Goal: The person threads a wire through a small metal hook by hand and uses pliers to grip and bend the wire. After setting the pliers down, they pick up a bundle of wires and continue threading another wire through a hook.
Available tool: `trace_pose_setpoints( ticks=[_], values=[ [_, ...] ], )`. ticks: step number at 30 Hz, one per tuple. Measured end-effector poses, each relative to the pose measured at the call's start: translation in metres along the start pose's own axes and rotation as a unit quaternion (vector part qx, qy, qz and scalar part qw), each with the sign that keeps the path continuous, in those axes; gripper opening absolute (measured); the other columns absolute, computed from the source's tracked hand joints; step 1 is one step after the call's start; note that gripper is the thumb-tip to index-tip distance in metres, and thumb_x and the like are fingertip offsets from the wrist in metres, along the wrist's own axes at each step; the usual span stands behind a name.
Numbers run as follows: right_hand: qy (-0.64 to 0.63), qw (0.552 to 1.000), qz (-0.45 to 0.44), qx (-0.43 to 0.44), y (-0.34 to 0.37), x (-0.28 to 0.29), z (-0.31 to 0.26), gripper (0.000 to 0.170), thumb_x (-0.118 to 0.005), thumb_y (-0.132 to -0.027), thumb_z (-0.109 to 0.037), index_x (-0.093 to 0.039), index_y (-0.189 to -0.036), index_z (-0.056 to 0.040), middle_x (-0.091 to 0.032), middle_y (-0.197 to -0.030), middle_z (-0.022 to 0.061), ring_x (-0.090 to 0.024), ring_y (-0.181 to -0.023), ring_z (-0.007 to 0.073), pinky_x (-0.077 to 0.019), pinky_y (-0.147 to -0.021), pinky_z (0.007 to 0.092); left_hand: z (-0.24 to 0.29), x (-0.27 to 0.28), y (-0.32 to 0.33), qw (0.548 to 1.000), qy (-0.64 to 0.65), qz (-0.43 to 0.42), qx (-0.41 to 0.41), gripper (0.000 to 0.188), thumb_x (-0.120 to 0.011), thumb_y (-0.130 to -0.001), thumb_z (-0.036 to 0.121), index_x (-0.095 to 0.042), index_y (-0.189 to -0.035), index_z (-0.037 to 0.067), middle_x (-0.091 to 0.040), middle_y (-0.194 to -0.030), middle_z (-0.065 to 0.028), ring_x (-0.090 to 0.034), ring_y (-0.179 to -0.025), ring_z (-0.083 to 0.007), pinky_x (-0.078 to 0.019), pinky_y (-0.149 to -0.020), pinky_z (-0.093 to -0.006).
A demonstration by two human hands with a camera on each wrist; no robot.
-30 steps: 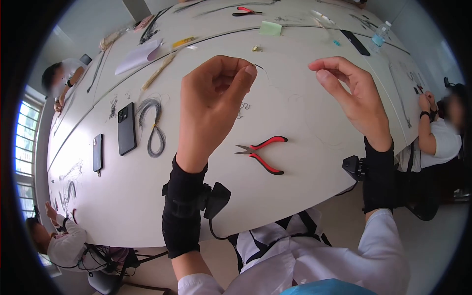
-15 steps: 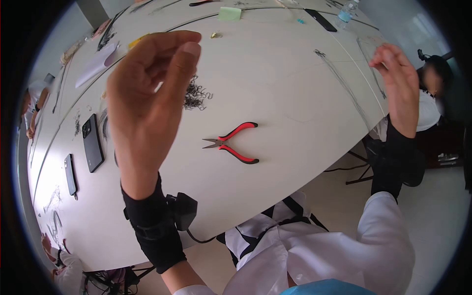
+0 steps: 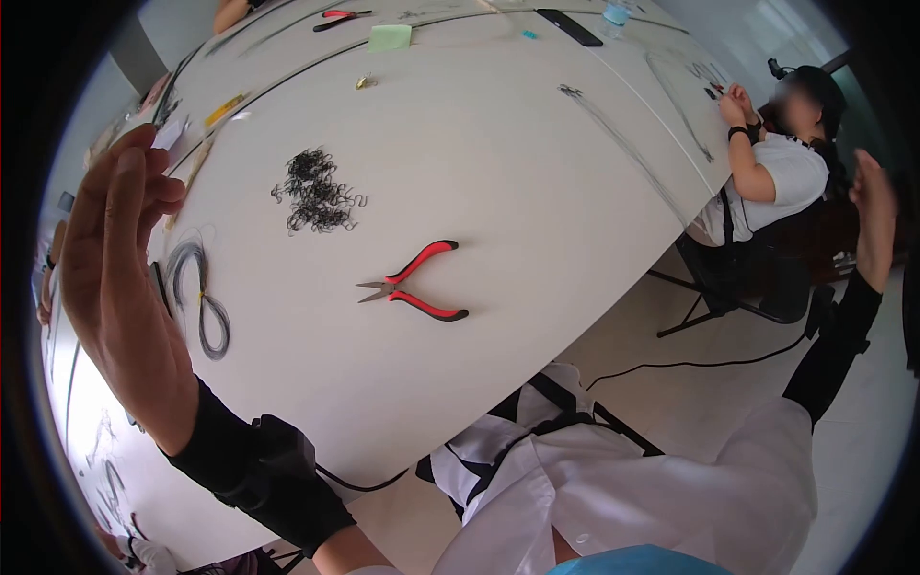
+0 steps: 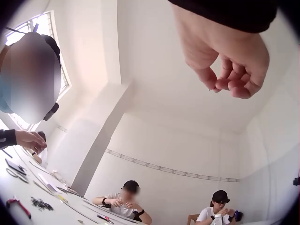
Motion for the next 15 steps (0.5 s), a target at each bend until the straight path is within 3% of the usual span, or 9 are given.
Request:
trace_pose_setpoints(
  ticks=[2,4,6,8,10,12,15],
  values=[
    [-0.018,0.988,-0.122,-0.097,-0.002,-0.074,-0.005,0.031,-0.061,-0.099,-0.032,-0.066,-0.122,-0.011,-0.049,-0.083,-0.0071,-0.044,-0.074,0.0011,-0.0356,-0.066,0.0196,-0.001,0.003,0.0,1.0,-0.005,-0.003,-0.007,0.031,-0.062,-0.099,0.032,-0.072,-0.118,0.008,-0.07,-0.114,-0.0123,-0.07,-0.099,-0.0195,-0.0534,-0.097,-0.0406],
    [-0.011,0.958,-0.265,-0.106,0.008,-0.157,-0.016,0.02,-0.063,-0.097,-0.03,-0.065,-0.099,-0.011,-0.047,-0.076,-0.0086,-0.043,-0.065,0.0005,-0.033,-0.056,0.0178,0.001,0.004,0.001,1.0,-0.016,-0.004,-0.023,0.031,-0.062,-0.099,0.031,-0.072,-0.118,0.009,-0.07,-0.115,-0.0121,-0.07,-0.1,-0.0195,-0.0529,-0.098,-0.0413],
    [-0.007,0.93,-0.364,-0.047,-0.001,-0.232,0.001,0.021,-0.066,-0.095,-0.028,-0.065,-0.095,-0.0069,-0.049,-0.071,-0.0076,-0.044,-0.057,0.0013,-0.0332,-0.048,0.0199,0.008,0.004,0.001,0.998,-0.034,-0.004,-0.046,0.031,-0.062,-0.099,0.031,-0.072,-0.118,0.009,-0.07,-0.114,-0.012,-0.07,-0.099,-0.0194,-0.0525,-0.099,-0.0418],
    [-0.021,0.931,-0.363,-0.039,-0.003,-0.299,0.005,0.028,-0.068,-0.09,-0.028,-0.07,-0.097,-0.0013,-0.056,-0.072,-0.0028,-0.048,-0.059,0.0047,-0.0386,-0.049,0.0223,0.009,0.003,0.0,0.999,-0.032,0.005,-0.043,0.03,-0.062,-0.099,0.03,-0.072,-0.118,0.009,-0.071,-0.112,-0.0116,-0.071,-0.099,-0.0193,-0.0524,-0.099,-0.0416],
    [-0.034,0.931,-0.365,0.003,-0.004,-0.352,-0.003,0.029,-0.069,-0.087,-0.03,-0.072,-0.097,-0.0019,-0.056,-0.072,-0.0022,-0.049,-0.06,0.0065,-0.0391,-0.049,0.0235,0.008,0.003,0.0,0.999,-0.031,0.015,-0.028,0.03,-0.063,-0.099,0.03,-0.072,-0.118,0.01,-0.071,-0.111,-0.0113,-0.071,-0.098,-0.0192,-0.0523,-0.099,-0.0414],
    [-0.005,0.934,-0.357,0.011,-0.007,-0.388,-0.017,0.029,-0.07,-0.085,-0.03,-0.074,-0.094,-0.0032,-0.064,-0.075,0.0019,-0.058,-0.065,0.0125,-0.0477,-0.057,0.0287,0.008,0.003,0.001,0.999,-0.035,0.03,-0.002,0.03,-0.064,-0.098,0.031,-0.072,-0.118,0.01,-0.072,-0.108,-0.0111,-0.071,-0.096,-0.019,-0.0523,-0.099,-0.0412],
    [0.056,0.946,-0.283,0.147,-0.026,-0.435,-0.005,0.026,-0.071,-0.083,-0.03,-0.076,-0.092,-0.0057,-0.072,-0.085,0.0075,-0.067,-0.076,0.021,-0.0537,-0.072,0.034,0.007,0.0,0.003,0.998,-0.048,0.033,0.029,0.032,-0.065,-0.097,0.034,-0.073,-0.117,0.01,-0.072,-0.105,-0.0107,-0.071,-0.096,-0.0187,-0.0526,-0.098,-0.0404]
  ],
)
Point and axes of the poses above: each hand's wrist, its own y-axis away from the middle knuckle, its own x-axis out of the back of the hand, z = x × y, the point moved 5 cm from there along -y, towards the middle knuckle
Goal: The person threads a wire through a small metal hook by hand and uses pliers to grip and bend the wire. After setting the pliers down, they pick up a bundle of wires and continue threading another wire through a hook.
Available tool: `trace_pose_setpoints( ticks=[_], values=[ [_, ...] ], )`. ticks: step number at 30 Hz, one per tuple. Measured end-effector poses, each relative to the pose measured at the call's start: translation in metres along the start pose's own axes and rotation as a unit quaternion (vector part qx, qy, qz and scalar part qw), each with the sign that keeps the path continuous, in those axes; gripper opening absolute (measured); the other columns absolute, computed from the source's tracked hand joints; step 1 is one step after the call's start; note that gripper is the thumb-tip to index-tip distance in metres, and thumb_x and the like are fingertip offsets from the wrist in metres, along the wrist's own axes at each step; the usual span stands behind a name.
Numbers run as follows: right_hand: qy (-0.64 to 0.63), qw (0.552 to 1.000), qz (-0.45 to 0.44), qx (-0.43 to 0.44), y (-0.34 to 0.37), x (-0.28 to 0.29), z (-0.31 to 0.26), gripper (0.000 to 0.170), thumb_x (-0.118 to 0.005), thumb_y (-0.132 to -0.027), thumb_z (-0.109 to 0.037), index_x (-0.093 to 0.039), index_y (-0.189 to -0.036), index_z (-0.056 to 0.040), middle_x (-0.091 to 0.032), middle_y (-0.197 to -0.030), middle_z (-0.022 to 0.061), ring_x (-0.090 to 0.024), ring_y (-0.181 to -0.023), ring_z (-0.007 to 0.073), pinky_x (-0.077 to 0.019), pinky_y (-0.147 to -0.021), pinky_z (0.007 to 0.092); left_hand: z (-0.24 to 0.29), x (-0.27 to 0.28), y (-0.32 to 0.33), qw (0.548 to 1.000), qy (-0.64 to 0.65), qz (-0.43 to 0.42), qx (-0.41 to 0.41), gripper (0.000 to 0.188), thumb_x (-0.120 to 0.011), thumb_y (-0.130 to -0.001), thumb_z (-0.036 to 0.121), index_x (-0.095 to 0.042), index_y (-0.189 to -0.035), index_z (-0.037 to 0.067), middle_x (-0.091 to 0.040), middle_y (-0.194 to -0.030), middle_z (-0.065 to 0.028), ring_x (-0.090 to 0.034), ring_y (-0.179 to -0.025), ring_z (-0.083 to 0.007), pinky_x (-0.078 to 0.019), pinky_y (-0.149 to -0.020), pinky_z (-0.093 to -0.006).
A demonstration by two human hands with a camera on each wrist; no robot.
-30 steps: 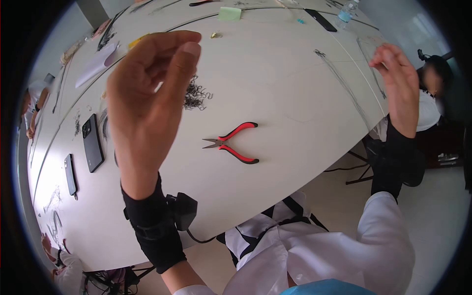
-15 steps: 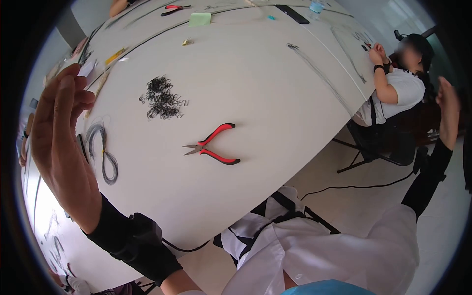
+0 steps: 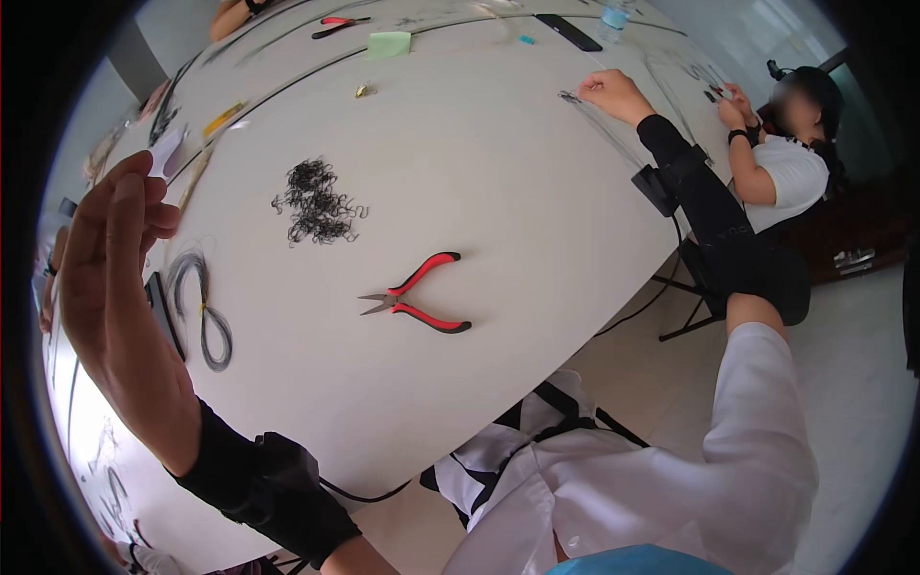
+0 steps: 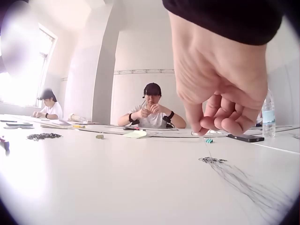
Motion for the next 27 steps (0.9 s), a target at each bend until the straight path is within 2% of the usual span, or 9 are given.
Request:
trace_pose_setpoints(
  ticks=[3,9,12,15,16,19,23,24,27],
  values=[
    [0.03,0.999,0.008,-0.024,-0.012,-0.012,-0.001,0.023,-0.071,-0.082,-0.029,-0.077,-0.09,-0.0081,-0.074,-0.094,0.0119,-0.07,-0.086,0.0273,-0.0538,-0.084,0.0362,-0.005,-0.002,-0.001,1.0,0.003,-0.017,-0.001,0.034,-0.065,-0.097,0.036,-0.073,-0.116,0.009,-0.072,-0.104,-0.0101,-0.071,-0.095,-0.0181,-0.0532,-0.097,-0.0396],
    [0.051,0.998,0.028,-0.02,-0.021,-0.025,0.012,0.025,-0.07,-0.083,-0.031,-0.077,-0.089,-0.007,-0.074,-0.085,0.0127,-0.07,-0.082,0.0294,-0.0541,-0.081,0.0369,-0.001,-0.011,0.0,0.999,0.014,-0.029,0.005,0.032,-0.064,-0.098,0.034,-0.073,-0.115,0.008,-0.072,-0.105,-0.0099,-0.071,-0.095,-0.018,-0.054,-0.095,-0.0382],
    [0.055,0.998,0.034,-0.027,-0.019,-0.012,0.005,0.03,-0.071,-0.085,-0.033,-0.075,-0.095,-0.0042,-0.072,-0.078,0.0063,-0.067,-0.075,0.0182,-0.0515,-0.075,0.0319,0.0,-0.013,0.0,0.999,0.005,-0.035,0.001,0.031,-0.063,-0.099,0.032,-0.073,-0.114,0.008,-0.072,-0.105,-0.0106,-0.071,-0.094,-0.0184,-0.0544,-0.093,-0.0376],
    [-0.008,0.999,0.039,-0.019,-0.018,0.0,-0.016,0.027,-0.068,-0.086,-0.031,-0.075,-0.089,-0.0048,-0.07,-0.076,0.0086,-0.066,-0.071,0.0222,-0.0517,-0.075,0.0331,0.0,-0.012,-0.001,0.999,-0.023,-0.038,-0.029,0.03,-0.063,-0.099,0.029,-0.073,-0.114,0.006,-0.072,-0.105,-0.0114,-0.071,-0.092,-0.0183,-0.0547,-0.092,-0.0368],
    [-0.055,0.998,0.034,0.012,-0.016,0.001,-0.03,0.028,-0.067,-0.087,-0.03,-0.074,-0.09,-0.0025,-0.068,-0.073,0.0052,-0.061,-0.068,0.0163,-0.05,-0.071,0.0302,0.0,-0.013,-0.001,0.999,0.007,-0.045,-0.013,0.029,-0.063,-0.099,0.028,-0.073,-0.113,0.005,-0.072,-0.105,-0.0119,-0.07,-0.092,-0.0182,-0.0547,-0.091,-0.0363],
    [-0.111,0.988,-0.062,0.083,-0.007,-0.009,-0.1,0.029,-0.065,-0.091,-0.028,-0.073,-0.096,-0.001,-0.066,-0.075,0.0018,-0.059,-0.069,0.0113,-0.0471,-0.067,0.0255,0.005,-0.013,0.001,0.997,0.068,-0.035,0.024,0.028,-0.065,-0.098,0.026,-0.073,-0.112,0.003,-0.073,-0.106,-0.0112,-0.07,-0.09,-0.018,-0.0543,-0.089,-0.0345],
    [-0.141,0.959,-0.117,0.217,0.053,-0.037,-0.25,0.025,-0.067,-0.09,-0.024,-0.07,-0.093,0.0007,-0.064,-0.074,0.0023,-0.058,-0.068,0.0113,-0.0476,-0.065,0.0276,-0.008,0.019,-0.006,0.993,0.106,-0.036,-0.039,0.027,-0.065,-0.098,0.024,-0.073,-0.114,0.003,-0.073,-0.105,-0.0114,-0.07,-0.09,-0.0185,-0.053,-0.092,-0.0347],
    [-0.154,0.949,-0.148,0.232,0.072,-0.043,-0.288,0.024,-0.068,-0.089,-0.022,-0.07,-0.092,0.0015,-0.066,-0.074,0.0053,-0.06,-0.068,0.014,-0.0491,-0.066,0.0285,-0.003,0.027,-0.007,0.994,0.107,-0.012,-0.015,0.024,-0.063,-0.098,0.021,-0.072,-0.108,0.001,-0.073,-0.101,-0.012,-0.07,-0.088,-0.0187,-0.0527,-0.091,-0.0339],
    [-0.191,0.905,-0.194,0.327,0.113,-0.071,-0.382,0.018,-0.066,-0.086,-0.016,-0.069,-0.088,0.0017,-0.069,-0.077,0.0144,-0.067,-0.07,0.0248,-0.0536,-0.07,0.0328,0.027,0.045,0.0,0.986,0.119,0.063,-0.101,0.026,-0.063,-0.097,0.021,-0.07,-0.109,-0.001,-0.07,-0.09,-0.0084,-0.067,-0.079,-0.0155,-0.0521,-0.078,-0.0283]
  ],
)
Point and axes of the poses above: each hand's wrist, its own y-axis away from the middle knuckle, its own x-axis out of the back of the hand, z = x × y, the point moved 5 cm from there along -y, towards the middle knuckle
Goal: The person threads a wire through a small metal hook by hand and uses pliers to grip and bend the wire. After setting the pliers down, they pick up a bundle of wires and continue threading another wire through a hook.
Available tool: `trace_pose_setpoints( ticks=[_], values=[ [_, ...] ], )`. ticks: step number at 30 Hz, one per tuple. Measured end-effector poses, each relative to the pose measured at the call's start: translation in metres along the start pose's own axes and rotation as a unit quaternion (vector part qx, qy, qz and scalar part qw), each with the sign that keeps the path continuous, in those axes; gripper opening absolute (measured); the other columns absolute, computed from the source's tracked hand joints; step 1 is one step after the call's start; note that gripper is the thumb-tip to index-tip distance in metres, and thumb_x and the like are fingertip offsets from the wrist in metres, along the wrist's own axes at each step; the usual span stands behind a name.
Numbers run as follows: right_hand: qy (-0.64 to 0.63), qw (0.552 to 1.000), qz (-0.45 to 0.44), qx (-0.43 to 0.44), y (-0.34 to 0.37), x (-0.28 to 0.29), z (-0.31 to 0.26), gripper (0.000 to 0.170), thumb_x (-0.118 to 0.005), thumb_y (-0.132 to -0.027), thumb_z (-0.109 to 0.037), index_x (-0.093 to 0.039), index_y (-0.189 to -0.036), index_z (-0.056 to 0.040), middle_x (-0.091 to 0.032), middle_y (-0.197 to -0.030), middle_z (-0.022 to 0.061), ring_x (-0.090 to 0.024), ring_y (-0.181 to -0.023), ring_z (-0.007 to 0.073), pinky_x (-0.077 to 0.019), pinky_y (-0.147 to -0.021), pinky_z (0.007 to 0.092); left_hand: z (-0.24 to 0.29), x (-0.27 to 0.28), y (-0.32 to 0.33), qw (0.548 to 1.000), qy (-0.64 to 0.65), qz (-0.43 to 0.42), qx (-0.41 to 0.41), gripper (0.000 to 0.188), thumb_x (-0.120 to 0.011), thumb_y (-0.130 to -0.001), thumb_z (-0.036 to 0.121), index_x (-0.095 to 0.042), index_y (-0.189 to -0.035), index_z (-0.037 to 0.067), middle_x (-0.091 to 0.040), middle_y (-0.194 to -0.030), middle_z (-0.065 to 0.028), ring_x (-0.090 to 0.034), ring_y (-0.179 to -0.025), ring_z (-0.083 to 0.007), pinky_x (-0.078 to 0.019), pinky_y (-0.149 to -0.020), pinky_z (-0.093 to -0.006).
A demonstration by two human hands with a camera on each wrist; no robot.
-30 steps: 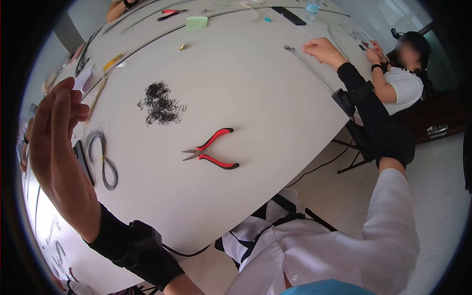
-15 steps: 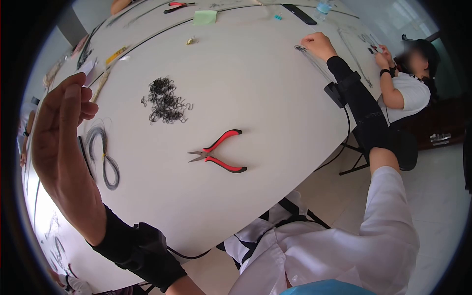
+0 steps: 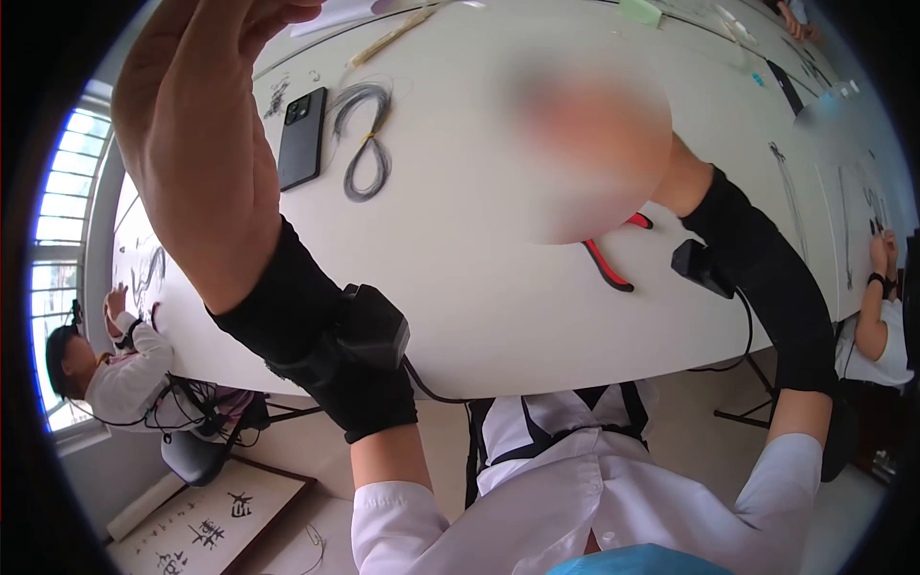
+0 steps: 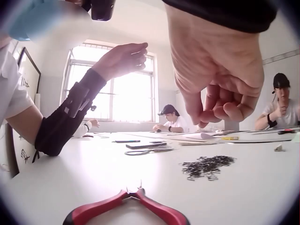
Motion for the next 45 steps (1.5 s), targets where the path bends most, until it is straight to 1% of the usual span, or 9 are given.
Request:
trace_pose_setpoints(
  ticks=[2,9,12,20,23,25,28,34,45],
  values=[
    [-0.029,0.997,0.002,0.072,-0.023,-0.047,-0.024,0.016,-0.064,-0.089,-0.015,-0.067,-0.089,0.0005,-0.065,-0.072,0.014,-0.062,-0.065,0.0251,-0.0512,-0.067,0.0348,0.011,0.015,0.001,0.998,-0.005,0.038,-0.045,0.026,-0.063,-0.097,0.021,-0.069,-0.109,-0.002,-0.069,-0.086,-0.0072,-0.067,-0.076,-0.0142,-0.0519,-0.074,-0.0265],
    [0.046,0.977,0.013,0.207,-0.078,-0.139,-0.069,0.015,-0.062,-0.089,-0.017,-0.065,-0.092,-0.0026,-0.064,-0.085,0.0157,-0.065,-0.086,0.0318,-0.0531,-0.079,0.041,0.014,0.049,0.002,0.994,-0.005,0.083,-0.068,0.027,-0.063,-0.097,0.019,-0.068,-0.109,-0.004,-0.069,-0.086,-0.0072,-0.067,-0.075,-0.0133,-0.0513,-0.073,-0.0267],
    [0.05,0.979,-0.006,0.195,-0.089,-0.15,-0.069,0.014,-0.061,-0.089,-0.016,-0.064,-0.091,-0.0024,-0.065,-0.084,0.0155,-0.065,-0.085,0.0326,-0.0528,-0.078,0.0415,0.018,0.053,0.005,0.994,0.057,0.093,0.006,0.027,-0.063,-0.096,0.019,-0.068,-0.109,-0.004,-0.07,-0.087,-0.0074,-0.067,-0.077,-0.0131,-0.0511,-0.075,-0.0261],
    [-0.096,0.99,-0.067,0.084,-0.093,-0.136,-0.058,0.016,-0.064,-0.088,-0.016,-0.067,-0.09,-0.0002,-0.07,-0.081,0.0132,-0.068,-0.076,0.0252,-0.0535,-0.075,0.0346,0.006,0.064,0.006,0.994,0.08,0.059,0.042,0.028,-0.065,-0.095,0.02,-0.068,-0.108,-0.004,-0.07,-0.085,-0.0081,-0.067,-0.077,-0.0132,-0.0511,-0.076,-0.0247],
    [-0.151,0.985,-0.06,0.055,-0.096,-0.132,-0.049,0.018,-0.066,-0.085,-0.019,-0.07,-0.09,-0.0014,-0.072,-0.082,0.0115,-0.069,-0.075,0.0239,-0.0553,-0.075,0.0336,-0.068,0.095,0.013,0.996,-0.005,-0.074,-0.046,0.024,-0.063,-0.098,0.02,-0.071,-0.102,-0.002,-0.072,-0.095,-0.0114,-0.069,-0.085,-0.0186,-0.0517,-0.089,-0.0318],
    [-0.169,0.983,-0.065,0.025,-0.097,-0.13,-0.045,0.021,-0.068,-0.085,-0.021,-0.071,-0.091,-0.0014,-0.072,-0.083,0.0106,-0.07,-0.076,0.0215,-0.0553,-0.075,0.032,-0.094,0.061,0.026,0.981,-0.117,-0.101,0.113,0.022,-0.06,-0.099,0.019,-0.069,-0.1,0.0,-0.072,-0.088,-0.0075,-0.068,-0.079,-0.0167,-0.0539,-0.078,-0.0286],
    [-0.128,0.989,-0.057,0.036,-0.098,-0.126,-0.042,0.021,-0.068,-0.083,-0.021,-0.071,-0.088,-0.0006,-0.073,-0.082,0.0105,-0.07,-0.074,0.0195,-0.0553,-0.074,0.0309,-0.128,0.051,0.069,0.949,-0.232,-0.136,0.165,0.018,-0.06,-0.098,0.014,-0.072,-0.1,0.001,-0.073,-0.09,-0.0093,-0.068,-0.082,-0.0175,-0.0544,-0.077,-0.0291],
    [-0.177,0.98,-0.093,-0.013,-0.096,-0.125,-0.04,0.021,-0.067,-0.081,-0.02,-0.073,-0.09,-0.0014,-0.073,-0.08,0.0099,-0.07,-0.071,0.0189,-0.0555,-0.074,0.0305,-0.153,0.054,0.113,0.909,-0.275,-0.243,0.197,0.016,-0.06,-0.094,0.01,-0.073,-0.103,0.007,-0.071,-0.101,-0.0086,-0.065,-0.091,-0.0244,-0.0513,-0.081,-0.0334],
    [-0.167,0.984,-0.054,0.021,-0.096,-0.125,-0.038,0.02,-0.067,-0.085,-0.018,-0.071,-0.093,-0.0007,-0.072,-0.084,0.0108,-0.07,-0.079,0.0226,-0.0549,-0.078,0.0327,-0.167,0.059,0.128,0.904,-0.273,-0.249,0.214,0.018,-0.067,-0.087,0.008,-0.073,-0.103,0.005,-0.069,-0.102,-0.011,-0.065,-0.099,-0.0289,-0.0526,-0.087,-0.0377]
  ],
)
Point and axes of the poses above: each hand's wrist, its own y-axis away from the middle knuckle, its own x-axis out of the back of the hand, z = x × y, the point moved 5 cm from there along -y, towards the middle knuckle
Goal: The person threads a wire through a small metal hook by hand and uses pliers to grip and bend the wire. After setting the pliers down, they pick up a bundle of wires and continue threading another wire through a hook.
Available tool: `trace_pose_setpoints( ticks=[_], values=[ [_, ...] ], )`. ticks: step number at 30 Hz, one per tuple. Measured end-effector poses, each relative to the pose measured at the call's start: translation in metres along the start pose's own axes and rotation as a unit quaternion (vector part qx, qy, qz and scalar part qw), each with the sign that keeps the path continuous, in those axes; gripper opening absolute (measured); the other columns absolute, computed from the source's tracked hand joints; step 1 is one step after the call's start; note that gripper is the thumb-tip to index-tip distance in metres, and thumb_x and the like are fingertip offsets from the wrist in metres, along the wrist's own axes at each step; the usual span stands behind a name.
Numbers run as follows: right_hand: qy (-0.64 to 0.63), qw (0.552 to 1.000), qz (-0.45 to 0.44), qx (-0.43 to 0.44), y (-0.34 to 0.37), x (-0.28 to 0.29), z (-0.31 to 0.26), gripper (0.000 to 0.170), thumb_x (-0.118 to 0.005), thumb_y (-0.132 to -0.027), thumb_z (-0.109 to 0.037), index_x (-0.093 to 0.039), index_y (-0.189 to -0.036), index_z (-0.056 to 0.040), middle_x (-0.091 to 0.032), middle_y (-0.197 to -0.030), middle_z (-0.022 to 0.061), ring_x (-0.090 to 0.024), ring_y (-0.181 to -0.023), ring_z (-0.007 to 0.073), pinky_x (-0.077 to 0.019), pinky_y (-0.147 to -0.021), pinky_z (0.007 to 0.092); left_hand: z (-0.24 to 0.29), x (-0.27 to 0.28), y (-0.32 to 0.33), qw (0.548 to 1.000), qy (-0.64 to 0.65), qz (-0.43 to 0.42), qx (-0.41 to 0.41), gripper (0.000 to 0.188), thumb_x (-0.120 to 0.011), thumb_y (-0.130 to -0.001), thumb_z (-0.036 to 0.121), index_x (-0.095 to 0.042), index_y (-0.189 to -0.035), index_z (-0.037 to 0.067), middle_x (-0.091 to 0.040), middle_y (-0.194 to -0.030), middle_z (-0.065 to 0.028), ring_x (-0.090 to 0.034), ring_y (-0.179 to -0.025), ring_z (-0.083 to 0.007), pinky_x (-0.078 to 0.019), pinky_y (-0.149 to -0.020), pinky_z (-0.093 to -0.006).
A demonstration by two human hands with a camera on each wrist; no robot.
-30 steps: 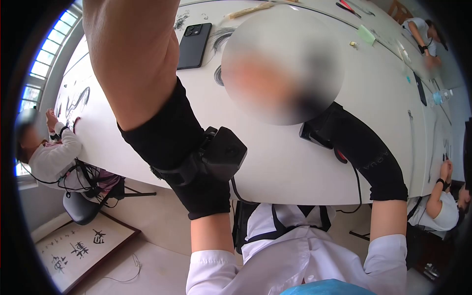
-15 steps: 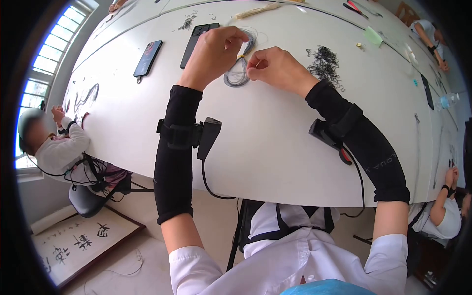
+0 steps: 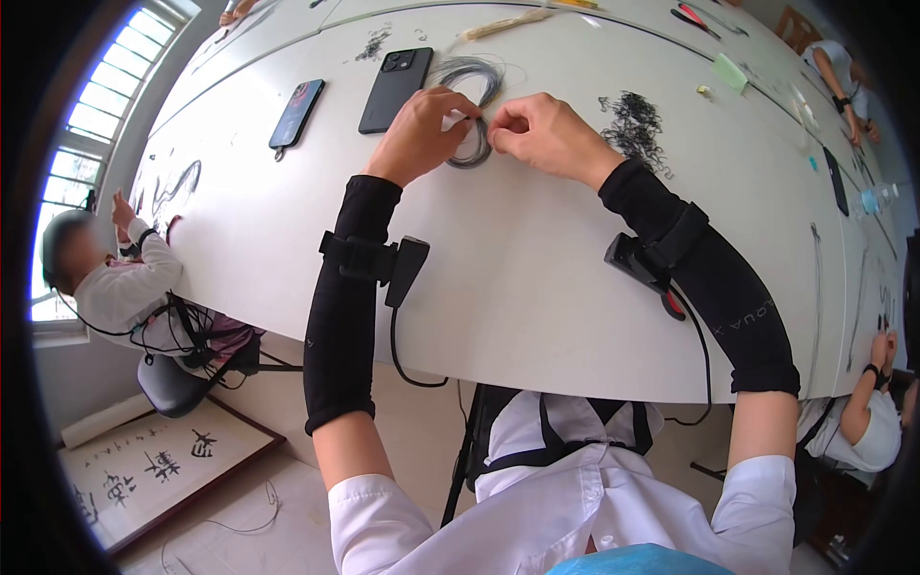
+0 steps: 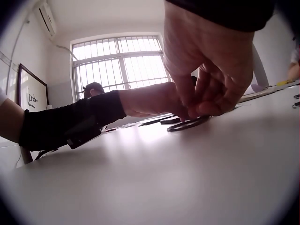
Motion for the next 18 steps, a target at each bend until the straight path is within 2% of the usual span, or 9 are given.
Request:
trace_pose_setpoints(
  ticks=[1,4,7,10,13,15,16,17,18],
  values=[
    [0.011,1.0,0.006,0.003,0.002,0.001,-0.004,0.019,-0.066,-0.086,-0.017,-0.071,-0.093,-0.0005,-0.072,-0.086,0.0111,-0.069,-0.081,0.0239,-0.0546,-0.079,0.0335,0.002,0.0,0.0,1.0,0.014,0.004,0.009,0.018,-0.066,-0.086,0.007,-0.073,-0.102,0.004,-0.069,-0.101,-0.0114,-0.064,-0.099,-0.0291,-0.0514,-0.089,-0.0384],
    [0.088,0.99,0.034,0.103,0.015,0.005,-0.029,0.014,-0.064,-0.087,-0.014,-0.067,-0.089,-0.0002,-0.069,-0.091,0.0131,-0.067,-0.089,0.0281,-0.0523,-0.085,0.0365,0.003,-0.001,-0.001,1.0,0.002,0.017,-0.002,0.019,-0.065,-0.085,0.006,-0.073,-0.102,0.003,-0.068,-0.1,-0.012,-0.063,-0.101,-0.0298,-0.0496,-0.092,-0.0392],
    [0.09,0.965,0.019,0.245,0.045,0.006,-0.06,0.01,-0.062,-0.087,-0.01,-0.063,-0.089,-0.0004,-0.066,-0.094,0.0142,-0.064,-0.093,0.0306,-0.0499,-0.089,0.0396,0.0,-0.005,-0.002,0.999,-0.029,0.025,-0.028,0.021,-0.066,-0.085,0.005,-0.072,-0.106,0.003,-0.069,-0.103,-0.0108,-0.064,-0.101,-0.0291,-0.0512,-0.091,-0.0371],
    [0.034,0.962,-0.016,0.271,0.087,0.021,-0.09,0.007,-0.06,-0.089,-0.008,-0.057,-0.092,-0.0019,-0.062,-0.092,0.0097,-0.059,-0.088,0.0238,-0.0471,-0.087,0.0358,-0.003,-0.006,-0.004,0.999,-0.036,0.025,-0.028,0.023,-0.066,-0.086,0.004,-0.072,-0.109,0.004,-0.069,-0.105,-0.0104,-0.065,-0.101,-0.0283,-0.0522,-0.09,-0.0361],
    [-0.055,0.969,0.017,0.239,0.117,0.062,-0.108,0.011,-0.06,-0.093,-0.01,-0.058,-0.097,-0.0008,-0.062,-0.089,0.0104,-0.06,-0.085,0.023,-0.0479,-0.087,0.0356,-0.002,-0.005,-0.004,0.999,-0.038,0.024,-0.03,0.024,-0.065,-0.087,0.003,-0.071,-0.109,0.004,-0.069,-0.104,-0.0113,-0.065,-0.101,-0.0278,-0.0528,-0.089,-0.0367],
    [-0.188,0.962,0.083,0.177,0.129,0.097,-0.109,0.012,-0.048,-0.098,-0.014,-0.052,-0.102,-0.0027,-0.056,-0.089,0.0047,-0.055,-0.09,0.0142,-0.0458,-0.09,0.0351,-0.002,-0.006,-0.004,0.999,-0.03,0.029,-0.028,0.024,-0.063,-0.086,0.002,-0.072,-0.109,0.004,-0.069,-0.102,-0.0116,-0.065,-0.101,-0.028,-0.052,-0.089,-0.0375],
    [-0.145,0.961,0.116,0.203,0.129,0.124,-0.1,0.021,-0.043,-0.102,-0.02,-0.051,-0.107,-0.0022,-0.053,-0.087,0.002,-0.052,-0.086,0.0123,-0.045,-0.09,0.0344,-0.003,-0.007,-0.004,0.999,-0.021,0.033,-0.023,0.024,-0.062,-0.086,0.001,-0.072,-0.108,0.004,-0.068,-0.101,-0.0116,-0.064,-0.101,-0.0285,-0.051,-0.09,-0.038],
    [-0.202,0.944,0.134,0.223,0.129,0.151,-0.091,0.021,-0.051,-0.102,-0.019,-0.059,-0.105,0.0003,-0.058,-0.088,0.0052,-0.056,-0.084,0.0124,-0.0479,-0.087,0.0294,-0.003,-0.008,-0.004,0.999,-0.011,0.038,-0.019,0.025,-0.061,-0.085,0.0,-0.072,-0.107,0.005,-0.068,-0.099,-0.0116,-0.063,-0.101,-0.0291,-0.0499,-0.091,-0.0385],
    [-0.163,0.952,0.184,0.184,0.133,0.17,-0.085,0.026,-0.048,-0.104,-0.023,-0.057,-0.113,-0.0002,-0.051,-0.084,0.0015,-0.051,-0.08,0.0094,-0.0452,-0.08,0.0269,-0.002,-0.006,-0.004,0.999,-0.011,0.034,-0.012,0.025,-0.062,-0.085,0.0,-0.072,-0.107,0.005,-0.067,-0.098,-0.0118,-0.064,-0.099,-0.029,-0.0503,-0.09,-0.0382]
  ],
)
Point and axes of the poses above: each hand's wrist, its own y-axis away from the middle knuckle, its own x-axis out of the back of the hand, z = x × y, the point moved 5 cm from there along -y, towards the middle knuckle
